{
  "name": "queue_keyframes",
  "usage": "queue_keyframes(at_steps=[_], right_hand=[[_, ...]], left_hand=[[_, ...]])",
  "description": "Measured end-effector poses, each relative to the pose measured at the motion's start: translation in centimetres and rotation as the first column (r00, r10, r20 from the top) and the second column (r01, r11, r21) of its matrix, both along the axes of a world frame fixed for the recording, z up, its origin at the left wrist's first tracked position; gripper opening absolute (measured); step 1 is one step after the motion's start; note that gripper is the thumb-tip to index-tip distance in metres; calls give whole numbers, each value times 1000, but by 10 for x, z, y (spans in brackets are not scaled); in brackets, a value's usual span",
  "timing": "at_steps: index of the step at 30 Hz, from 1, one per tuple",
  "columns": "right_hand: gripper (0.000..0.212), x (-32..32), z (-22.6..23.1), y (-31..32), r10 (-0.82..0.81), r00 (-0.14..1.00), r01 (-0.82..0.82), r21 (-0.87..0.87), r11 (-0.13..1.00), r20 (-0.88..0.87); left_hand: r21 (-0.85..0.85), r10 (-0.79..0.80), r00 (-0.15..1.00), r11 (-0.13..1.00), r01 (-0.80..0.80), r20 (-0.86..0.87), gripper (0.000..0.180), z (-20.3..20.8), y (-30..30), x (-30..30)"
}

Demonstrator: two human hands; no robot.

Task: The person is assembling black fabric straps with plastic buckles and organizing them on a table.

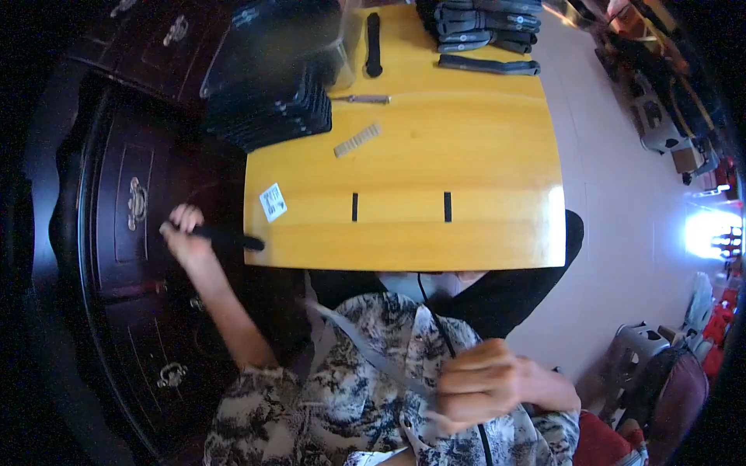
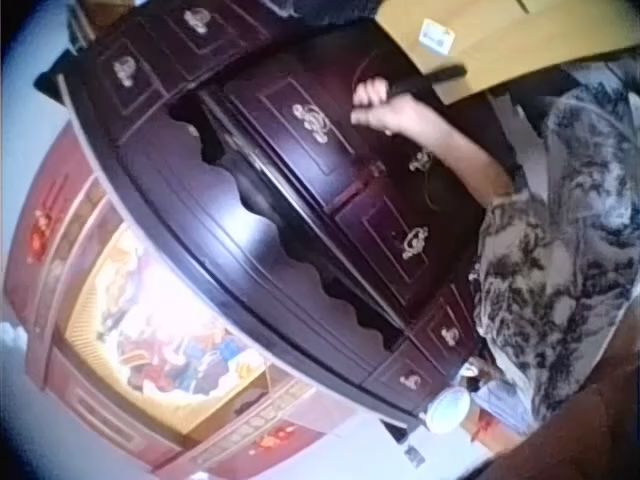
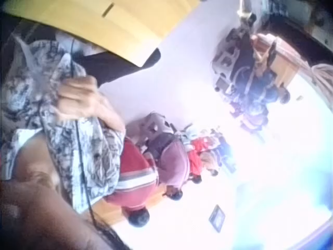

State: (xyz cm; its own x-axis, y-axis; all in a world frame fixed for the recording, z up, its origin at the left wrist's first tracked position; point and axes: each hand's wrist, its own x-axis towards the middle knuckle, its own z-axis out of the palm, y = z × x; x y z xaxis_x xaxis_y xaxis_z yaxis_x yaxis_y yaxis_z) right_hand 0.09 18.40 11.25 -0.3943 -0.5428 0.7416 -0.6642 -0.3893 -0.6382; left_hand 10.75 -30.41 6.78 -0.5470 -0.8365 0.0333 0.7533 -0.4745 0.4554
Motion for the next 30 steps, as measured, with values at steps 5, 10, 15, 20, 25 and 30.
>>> queue_keyframes(at_steps=[5, 10, 15, 20, 25, 30], right_hand=[[18, -62, 45, 0, -4, 932, 162, 405, 900, -363], [23, -86, 61, -16, -315, 819, 525, 405, 749, -479], [18, -107, 59, -33, -585, 810, 511, 438, 739, 43], [18, -154, 36, -59, -559, 773, 458, 346, 818, 299], [21, -192, 0, -92, -364, 773, 359, 114, 926, 520], [22, -226, -55, -84, -313, 752, 379, 8, 925, 579]], left_hand=[[48, -40, 962, 998, 28, 270, 41, 18, 40, 15], [147, -286, 918, 956, 254, 276, 36, 12, 87, -2], [168, -377, 861, 926, 339, 341, 41, 16, 118, -7], [173, -394, 809, 919, 355, 436, 48, 21, 140, -13], [162, -449, 725, 887, 433, 522, 53, 14, 157, -19], [157, -487, 663, 855, 494, 568, 55, 18, 172, -30]])
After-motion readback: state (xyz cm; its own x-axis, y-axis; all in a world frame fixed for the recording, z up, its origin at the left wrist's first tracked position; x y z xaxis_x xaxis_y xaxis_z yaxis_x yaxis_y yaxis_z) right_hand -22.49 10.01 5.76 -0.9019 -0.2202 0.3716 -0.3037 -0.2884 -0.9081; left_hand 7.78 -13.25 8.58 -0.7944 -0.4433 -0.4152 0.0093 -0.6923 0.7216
